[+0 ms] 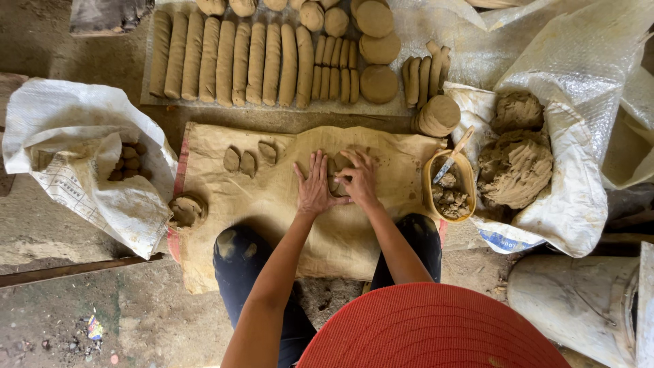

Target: The person forms a clay flower by assembling flattened clay petals onto a central stem. They shape each petal by hand, attach them to the top of a long clay cylinder, and smooth the clay to secure the components together.

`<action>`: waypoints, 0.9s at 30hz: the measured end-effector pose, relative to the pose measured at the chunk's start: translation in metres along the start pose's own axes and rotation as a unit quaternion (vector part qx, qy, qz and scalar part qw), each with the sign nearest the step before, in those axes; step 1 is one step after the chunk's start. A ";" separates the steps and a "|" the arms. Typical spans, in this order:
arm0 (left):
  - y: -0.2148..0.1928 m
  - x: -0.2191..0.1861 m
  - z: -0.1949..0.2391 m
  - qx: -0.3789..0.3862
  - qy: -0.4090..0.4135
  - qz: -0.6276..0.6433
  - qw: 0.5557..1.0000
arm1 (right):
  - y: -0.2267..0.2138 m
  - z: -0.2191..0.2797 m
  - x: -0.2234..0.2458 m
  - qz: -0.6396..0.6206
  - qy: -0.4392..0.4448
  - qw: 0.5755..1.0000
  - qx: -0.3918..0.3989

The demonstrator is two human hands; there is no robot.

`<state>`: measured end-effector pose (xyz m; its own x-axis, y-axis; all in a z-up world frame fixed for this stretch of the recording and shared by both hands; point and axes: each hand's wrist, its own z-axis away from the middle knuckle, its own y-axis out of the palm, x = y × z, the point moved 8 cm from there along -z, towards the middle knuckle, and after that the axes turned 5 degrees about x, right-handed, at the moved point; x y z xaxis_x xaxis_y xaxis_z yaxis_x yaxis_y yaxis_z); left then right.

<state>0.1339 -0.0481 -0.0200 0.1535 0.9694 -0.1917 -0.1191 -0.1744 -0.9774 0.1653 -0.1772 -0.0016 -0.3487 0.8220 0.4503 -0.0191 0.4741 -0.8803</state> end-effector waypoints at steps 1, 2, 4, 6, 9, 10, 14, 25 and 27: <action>0.000 -0.001 0.001 0.003 0.000 0.002 1.000 | -0.002 0.002 0.003 0.012 -0.019 1.000 -0.011; -0.001 0.000 0.000 0.006 0.000 0.005 1.000 | -0.007 0.003 0.002 0.012 -0.022 1.000 -0.014; -0.005 0.001 0.000 0.008 -0.003 0.014 1.000 | -0.021 0.008 -0.011 -0.061 0.033 0.997 -0.017; -0.003 -0.001 0.003 0.018 -0.003 0.026 0.999 | -0.027 0.006 -0.009 -0.049 0.026 0.998 -0.019; -0.007 -0.001 0.003 0.009 0.000 0.014 1.000 | -0.023 0.014 -0.005 -0.032 0.032 0.999 -0.019; -0.006 -0.001 0.001 0.023 -0.003 0.010 1.000 | -0.021 0.013 -0.006 -0.023 0.043 0.999 -0.020; -0.006 -0.002 0.001 0.003 0.002 0.005 1.000 | -0.021 0.023 0.005 0.012 0.011 0.998 -0.061; 0.008 0.001 0.000 -0.005 0.018 -0.013 1.000 | -0.031 0.026 0.024 -0.011 -0.073 0.995 -0.069; 0.000 -0.001 -0.003 -0.046 0.032 0.010 0.998 | -0.050 0.041 -0.011 -0.054 -0.038 0.992 -0.108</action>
<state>0.1369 -0.0495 -0.0198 0.2151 0.9528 -0.2144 -0.0321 -0.2125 -0.9766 0.1318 -0.2234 0.0316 -0.4254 0.7405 0.5203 0.1388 0.6215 -0.7710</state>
